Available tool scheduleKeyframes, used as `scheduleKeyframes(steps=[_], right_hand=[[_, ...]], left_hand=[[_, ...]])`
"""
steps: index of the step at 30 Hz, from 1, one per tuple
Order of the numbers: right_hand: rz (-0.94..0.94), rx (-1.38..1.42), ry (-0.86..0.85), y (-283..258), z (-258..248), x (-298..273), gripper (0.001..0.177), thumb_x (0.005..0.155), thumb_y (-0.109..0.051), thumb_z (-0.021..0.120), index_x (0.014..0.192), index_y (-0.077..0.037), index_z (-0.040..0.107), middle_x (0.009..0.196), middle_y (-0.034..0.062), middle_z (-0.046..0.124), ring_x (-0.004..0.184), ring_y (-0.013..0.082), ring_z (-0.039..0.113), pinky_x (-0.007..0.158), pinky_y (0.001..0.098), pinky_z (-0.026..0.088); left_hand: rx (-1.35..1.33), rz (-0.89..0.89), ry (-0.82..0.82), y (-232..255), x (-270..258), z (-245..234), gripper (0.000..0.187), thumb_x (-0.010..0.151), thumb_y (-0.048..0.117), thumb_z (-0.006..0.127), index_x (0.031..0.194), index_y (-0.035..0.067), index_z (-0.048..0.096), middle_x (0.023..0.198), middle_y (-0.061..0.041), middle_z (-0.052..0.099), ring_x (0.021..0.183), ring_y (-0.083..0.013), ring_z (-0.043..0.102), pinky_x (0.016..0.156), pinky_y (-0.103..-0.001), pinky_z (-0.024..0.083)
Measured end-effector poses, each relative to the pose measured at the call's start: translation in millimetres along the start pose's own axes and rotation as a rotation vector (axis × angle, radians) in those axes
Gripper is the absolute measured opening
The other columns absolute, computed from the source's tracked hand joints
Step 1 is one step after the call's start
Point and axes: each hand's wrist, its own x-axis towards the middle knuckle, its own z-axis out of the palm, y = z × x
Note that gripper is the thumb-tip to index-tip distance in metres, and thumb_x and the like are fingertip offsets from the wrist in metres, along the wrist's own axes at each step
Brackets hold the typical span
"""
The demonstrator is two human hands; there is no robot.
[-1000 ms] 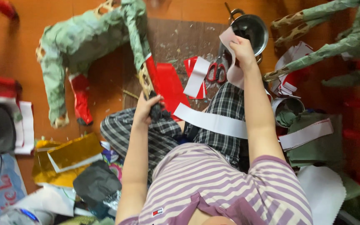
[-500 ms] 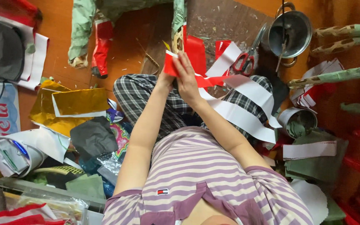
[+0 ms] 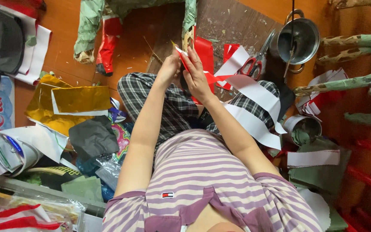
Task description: Applying colored paper and tape to a paper-mache giraffe model.
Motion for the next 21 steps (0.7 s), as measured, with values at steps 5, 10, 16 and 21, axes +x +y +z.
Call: scheduleKeyframes(steps=[5,10,16,21], right_hand=[[-0.134,-0.132,-0.106,-1,-14,0,0.059,0.107,-0.054,0.048,0.155,-0.019,0.052,0.17,0.0134,0.021,0.158,0.0379,0.013,0.129,0.0501,0.014],[-0.023,0.069,-0.073,-19,-23,-3,0.052,0.11,-0.039,0.042,0.159,-0.019,0.043,0.172,0.0078,0.021,0.161,0.0295,0.012,0.133,0.0467,0.019],[0.343,0.298,0.257,-26,-45,-45,0.043,0.11,-0.041,0.041,0.103,-0.009,0.069,0.087,0.0088,0.063,0.081,0.0181,0.062,0.072,0.0306,0.052],[1.141,0.855,0.057,-17,-40,-60,0.069,0.105,-0.061,0.034,0.096,-0.001,0.068,0.067,0.0103,0.061,0.04,0.0123,0.048,0.028,0.0239,0.023]], left_hand=[[-0.516,-0.364,0.274,13,-25,-7,0.084,0.093,0.081,0.036,0.11,0.005,0.07,0.09,-0.01,0.066,0.07,-0.0242,0.074,0.059,-0.034,0.064],[-0.46,-0.243,0.283,8,-40,-1,0.028,0.099,0.031,0.068,0.1,0.003,0.068,0.087,-0.004,0.066,0.075,-0.0093,0.062,0.067,-0.02,0.055],[-0.589,-0.275,0.277,18,-44,-4,0.019,0.095,0.022,0.078,0.091,0.005,0.068,0.082,-0.003,0.068,0.072,-0.012,0.072,0.06,-0.029,0.064],[-0.634,-0.302,0.25,2,-48,-9,0.021,0.094,0.023,0.079,0.092,0.005,0.069,0.084,-0.005,0.071,0.076,-0.0151,0.076,0.068,-0.032,0.066]])
